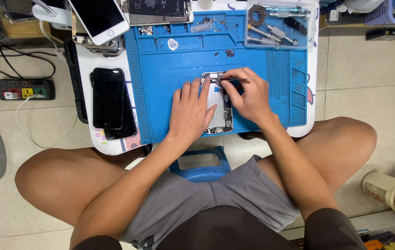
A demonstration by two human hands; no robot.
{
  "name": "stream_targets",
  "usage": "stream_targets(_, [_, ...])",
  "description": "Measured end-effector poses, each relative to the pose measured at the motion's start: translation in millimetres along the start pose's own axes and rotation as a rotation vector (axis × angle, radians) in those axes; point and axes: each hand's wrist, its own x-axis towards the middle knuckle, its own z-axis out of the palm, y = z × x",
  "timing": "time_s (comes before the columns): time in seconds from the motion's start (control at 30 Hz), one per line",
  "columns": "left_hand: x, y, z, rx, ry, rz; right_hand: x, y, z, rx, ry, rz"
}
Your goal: The person is repairing a disassembled smartphone placed on a blue work mat. They use tweezers to handle small internal components and a screwdriver to remove and place screws. The person works methodically on the phone's internal frame, occasionally pausing to select tools from a nearby kit.
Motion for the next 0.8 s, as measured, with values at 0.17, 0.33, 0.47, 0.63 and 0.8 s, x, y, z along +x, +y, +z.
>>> stream_targets(0.17, [1.9,-4.0,-2.0,-0.026,-0.003,-0.001,6.8,3.9,3.9,0.030,0.007,-0.010])
stream_targets(0.33, [-0.1,-4.0,-5.0,-0.020,0.004,0.003,5.5,0.4,5.5,0.061,0.005,-0.043])
stream_targets(0.47, [3.2,-7.3,-6.4,-0.061,0.001,0.009,5.9,2.8,5.3,0.024,0.000,-0.066])
stream_targets(0.63, [10.9,-18.0,-19.0,-0.189,0.048,-0.019,9.0,4.1,2.2,0.013,0.028,-0.103])
stream_targets(0.8, [11.2,-26.1,-21.2,-0.249,0.199,-0.113,13.9,6.9,9.4,0.023,0.192,-0.132])
